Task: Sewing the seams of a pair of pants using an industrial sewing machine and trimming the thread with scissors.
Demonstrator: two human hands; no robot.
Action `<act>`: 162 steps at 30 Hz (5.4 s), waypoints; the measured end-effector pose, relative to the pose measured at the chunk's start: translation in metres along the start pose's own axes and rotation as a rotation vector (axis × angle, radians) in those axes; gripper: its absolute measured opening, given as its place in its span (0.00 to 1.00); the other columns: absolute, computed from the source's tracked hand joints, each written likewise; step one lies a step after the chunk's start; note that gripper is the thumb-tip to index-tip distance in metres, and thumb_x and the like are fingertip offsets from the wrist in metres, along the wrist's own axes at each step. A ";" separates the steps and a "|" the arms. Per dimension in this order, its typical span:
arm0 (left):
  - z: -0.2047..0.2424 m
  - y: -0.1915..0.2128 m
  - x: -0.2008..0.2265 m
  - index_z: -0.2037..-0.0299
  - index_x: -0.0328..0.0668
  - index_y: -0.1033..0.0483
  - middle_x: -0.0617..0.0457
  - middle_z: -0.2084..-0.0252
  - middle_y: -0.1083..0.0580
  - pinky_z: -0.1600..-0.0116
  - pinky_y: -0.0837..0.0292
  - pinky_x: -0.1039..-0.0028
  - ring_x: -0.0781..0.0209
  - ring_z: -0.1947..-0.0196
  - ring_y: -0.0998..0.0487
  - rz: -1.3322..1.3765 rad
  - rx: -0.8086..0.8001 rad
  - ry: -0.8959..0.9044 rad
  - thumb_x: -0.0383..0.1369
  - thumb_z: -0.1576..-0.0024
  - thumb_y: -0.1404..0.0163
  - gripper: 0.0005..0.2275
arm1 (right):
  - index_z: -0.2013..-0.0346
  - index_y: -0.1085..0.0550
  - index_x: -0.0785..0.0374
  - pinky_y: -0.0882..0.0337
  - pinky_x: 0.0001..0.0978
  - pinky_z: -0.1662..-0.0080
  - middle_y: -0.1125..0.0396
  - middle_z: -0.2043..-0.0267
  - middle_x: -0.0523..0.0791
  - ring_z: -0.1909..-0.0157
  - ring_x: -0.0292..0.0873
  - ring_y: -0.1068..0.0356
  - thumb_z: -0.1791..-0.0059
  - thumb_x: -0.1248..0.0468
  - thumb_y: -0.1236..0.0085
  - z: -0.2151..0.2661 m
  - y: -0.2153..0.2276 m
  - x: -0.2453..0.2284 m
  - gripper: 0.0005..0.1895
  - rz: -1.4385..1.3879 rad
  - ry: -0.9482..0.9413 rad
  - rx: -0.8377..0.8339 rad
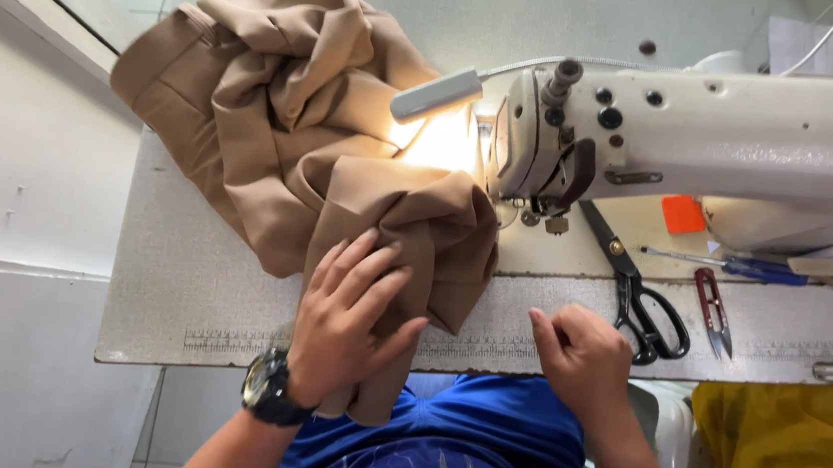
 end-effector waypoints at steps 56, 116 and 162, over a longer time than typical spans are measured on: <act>0.052 0.021 -0.057 0.64 0.45 0.25 0.58 0.72 0.26 0.65 0.31 0.69 0.61 0.72 0.26 0.290 -0.251 0.693 0.37 0.35 0.55 0.09 | 0.42 0.35 0.68 0.28 0.51 0.39 0.35 0.41 0.59 0.41 0.59 0.30 0.49 0.48 0.44 0.019 -0.038 -0.173 0.30 -0.425 0.475 -0.128; 0.028 -0.061 -0.033 0.63 0.46 0.23 0.51 0.68 0.27 0.62 0.23 0.61 0.46 0.65 0.22 0.379 -0.305 0.259 0.29 0.49 0.42 0.06 | 0.57 0.19 0.60 0.26 0.41 0.60 0.29 0.69 0.48 0.65 0.45 0.26 0.53 0.62 0.44 -0.021 -0.048 -0.041 0.13 -0.663 -0.089 -0.147; 0.022 -0.062 -0.032 0.64 0.44 0.25 0.51 0.64 0.26 0.58 0.31 0.66 0.51 0.64 0.25 0.451 -0.387 0.326 0.27 0.47 0.48 0.04 | 0.55 0.24 0.58 0.29 0.33 0.59 0.26 0.60 0.43 0.59 0.42 0.27 0.46 0.50 0.53 -0.023 -0.049 -0.046 0.17 -0.548 -0.055 -0.263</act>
Point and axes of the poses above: each hand's wrist, its own z-axis away from the middle knuckle, its own y-axis out of the back of the hand, x = y × z, the point moved 10 cm from there along -z, towards the middle knuckle
